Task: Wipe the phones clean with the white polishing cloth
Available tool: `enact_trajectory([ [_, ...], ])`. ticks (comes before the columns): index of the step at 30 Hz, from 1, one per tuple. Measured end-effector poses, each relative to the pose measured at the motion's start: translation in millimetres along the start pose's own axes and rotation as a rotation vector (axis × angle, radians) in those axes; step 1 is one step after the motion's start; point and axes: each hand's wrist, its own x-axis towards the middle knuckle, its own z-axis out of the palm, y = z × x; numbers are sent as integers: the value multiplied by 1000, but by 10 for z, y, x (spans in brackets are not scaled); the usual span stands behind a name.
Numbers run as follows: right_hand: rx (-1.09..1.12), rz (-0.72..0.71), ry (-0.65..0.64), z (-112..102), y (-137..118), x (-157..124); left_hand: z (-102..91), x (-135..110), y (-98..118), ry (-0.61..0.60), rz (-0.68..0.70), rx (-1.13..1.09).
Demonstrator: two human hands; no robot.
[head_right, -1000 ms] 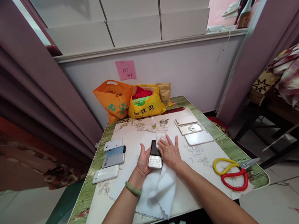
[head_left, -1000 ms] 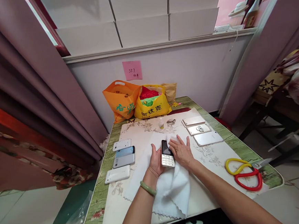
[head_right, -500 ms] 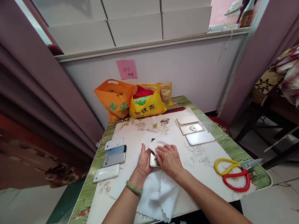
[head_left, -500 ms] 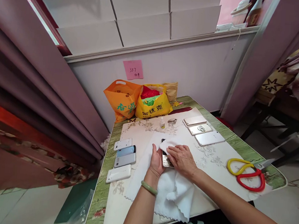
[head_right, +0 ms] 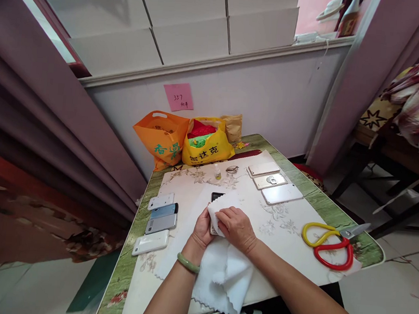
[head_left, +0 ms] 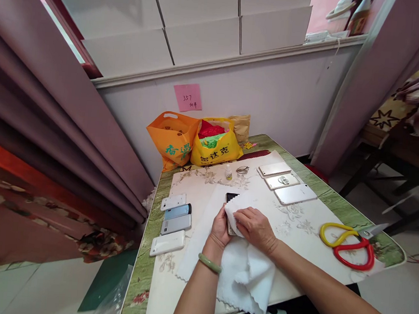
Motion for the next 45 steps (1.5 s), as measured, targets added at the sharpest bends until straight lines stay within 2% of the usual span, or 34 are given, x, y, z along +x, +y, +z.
enact_trajectory([
  [5, -19, -84, 16, 54, 3, -97, -4, -7, 3, -21, 6, -3],
  [10, -42, -198, -140, 126, -25, -81, -8, -15, 39, -139, -161, 63],
  [12, -72, -158, -178, 160, -22, 6, -7, -10, 34, -157, -123, 72],
  [14, -110, -35, -182, 197, -14, 100, -2, -9, 19, -152, -80, 68],
  [17, -150, 118, -155, 233, -21, 140, 5, -17, -3, -129, -87, 73],
  [19, -153, 83, -139, 234, -35, 79, 7, -27, -6, -112, -87, 81],
  [23, -105, -94, -181, 194, -16, -26, 27, -43, 5, -77, -60, 77],
  [24, -97, -77, -192, 183, -3, -16, 36, -46, 8, -70, -51, 73],
  [27, -117, 88, -173, 164, 5, 43, 57, -62, 9, -70, -69, 87],
  [29, -140, 129, -143, 160, -39, 29, 53, -75, 9, -72, -86, 106],
  [34, -113, -121, -167, 114, -113, -113, 8, -78, 22, -130, -213, 80],
  [35, -111, -118, -179, 97, -93, -100, 10, -75, 25, -125, -192, 72],
  [38, -151, 64, -179, 53, -16, 13, 44, -81, 29, -96, -59, 67],
  [40, -186, 128, -148, 37, -2, 55, 72, -102, 34, -102, -34, 86],
  [45, -158, -168, -163, 59, -40, -37, 79, -145, 64, -161, -210, 106],
])
